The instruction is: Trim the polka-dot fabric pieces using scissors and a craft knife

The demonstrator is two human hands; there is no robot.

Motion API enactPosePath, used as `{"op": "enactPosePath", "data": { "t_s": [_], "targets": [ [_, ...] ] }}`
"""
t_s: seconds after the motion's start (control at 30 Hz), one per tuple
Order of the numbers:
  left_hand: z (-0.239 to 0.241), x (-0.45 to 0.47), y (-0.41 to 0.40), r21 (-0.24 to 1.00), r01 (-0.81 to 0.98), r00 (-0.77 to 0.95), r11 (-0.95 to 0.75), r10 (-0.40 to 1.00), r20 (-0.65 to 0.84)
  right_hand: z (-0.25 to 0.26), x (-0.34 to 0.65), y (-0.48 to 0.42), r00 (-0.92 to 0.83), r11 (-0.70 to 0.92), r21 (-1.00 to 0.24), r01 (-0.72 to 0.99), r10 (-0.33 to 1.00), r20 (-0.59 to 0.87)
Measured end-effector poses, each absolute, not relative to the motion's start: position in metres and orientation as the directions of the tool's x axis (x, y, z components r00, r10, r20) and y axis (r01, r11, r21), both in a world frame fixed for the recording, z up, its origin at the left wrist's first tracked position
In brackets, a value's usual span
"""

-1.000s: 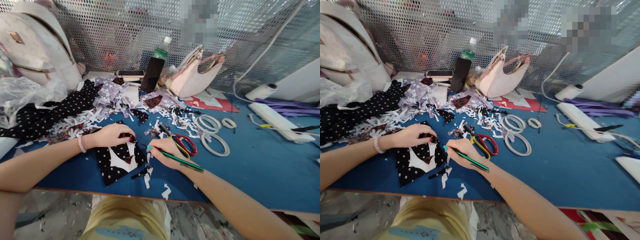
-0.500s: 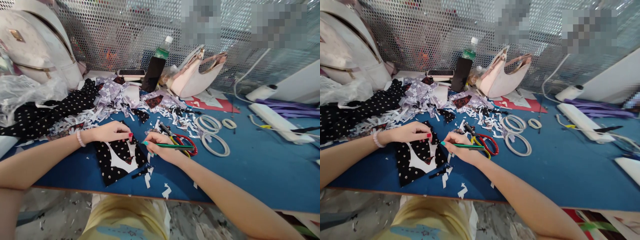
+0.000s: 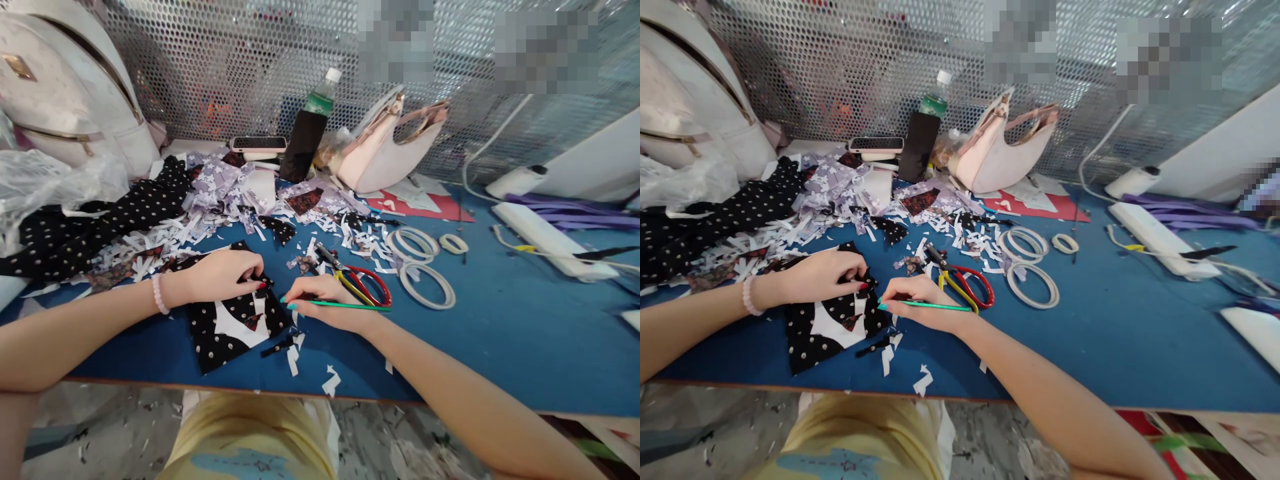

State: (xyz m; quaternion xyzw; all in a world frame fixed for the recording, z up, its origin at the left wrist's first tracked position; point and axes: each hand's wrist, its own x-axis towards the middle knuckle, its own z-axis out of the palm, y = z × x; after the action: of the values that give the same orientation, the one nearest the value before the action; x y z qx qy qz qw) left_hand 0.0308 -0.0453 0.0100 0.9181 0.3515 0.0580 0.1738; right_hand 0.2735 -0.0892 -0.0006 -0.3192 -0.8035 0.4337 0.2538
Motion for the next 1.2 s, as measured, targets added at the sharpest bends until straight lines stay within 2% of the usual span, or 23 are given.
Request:
{"op": "enactPosePath", "data": {
  "t_s": [0.23,0.47,0.57,0.77,0.87,0.97,1.07,1.2],
  "targets": [
    [0.002,0.030,-0.045,0.304,0.621,0.752,-0.722,0.659,0.028,-0.004,0.279,-0.086,-0.680,0.393,-0.894,0.216,0.717,0.151],
    [0.007,0.030,-0.048,0.302,0.566,0.796,-0.767,0.604,0.041,-0.003,0.283,-0.078,-0.584,0.297,-0.930,0.218,0.803,0.120],
    [0.009,0.030,-0.048,0.307,0.545,0.814,-0.780,0.580,0.028,0.000,0.281,-0.072,-0.632,0.261,-0.946,0.194,0.771,0.083],
    [0.008,0.030,-0.047,0.257,0.507,0.845,-0.823,0.533,0.037,0.009,0.274,-0.054,-0.738,0.328,-0.926,0.185,0.668,0.090],
    [0.004,0.027,-0.043,0.227,0.441,0.883,-0.868,0.465,0.063,0.015,0.273,-0.046,-0.770,0.358,-0.905,0.229,0.635,0.057],
    [0.003,0.023,-0.036,0.202,0.296,0.943,-0.934,0.319,0.095,0.016,0.272,-0.040,-0.799,0.389,-0.897,0.209,0.596,0.072],
    [0.006,0.019,-0.030,0.171,0.170,0.982,-0.970,0.182,0.054,0.014,0.270,-0.040,-0.813,0.405,-0.894,0.189,0.576,0.089],
    [0.010,0.019,-0.034,0.163,0.172,0.984,-0.972,0.176,0.010,0.010,0.268,-0.044,-0.815,0.411,-0.894,0.178,0.570,0.100]
  ]
}}
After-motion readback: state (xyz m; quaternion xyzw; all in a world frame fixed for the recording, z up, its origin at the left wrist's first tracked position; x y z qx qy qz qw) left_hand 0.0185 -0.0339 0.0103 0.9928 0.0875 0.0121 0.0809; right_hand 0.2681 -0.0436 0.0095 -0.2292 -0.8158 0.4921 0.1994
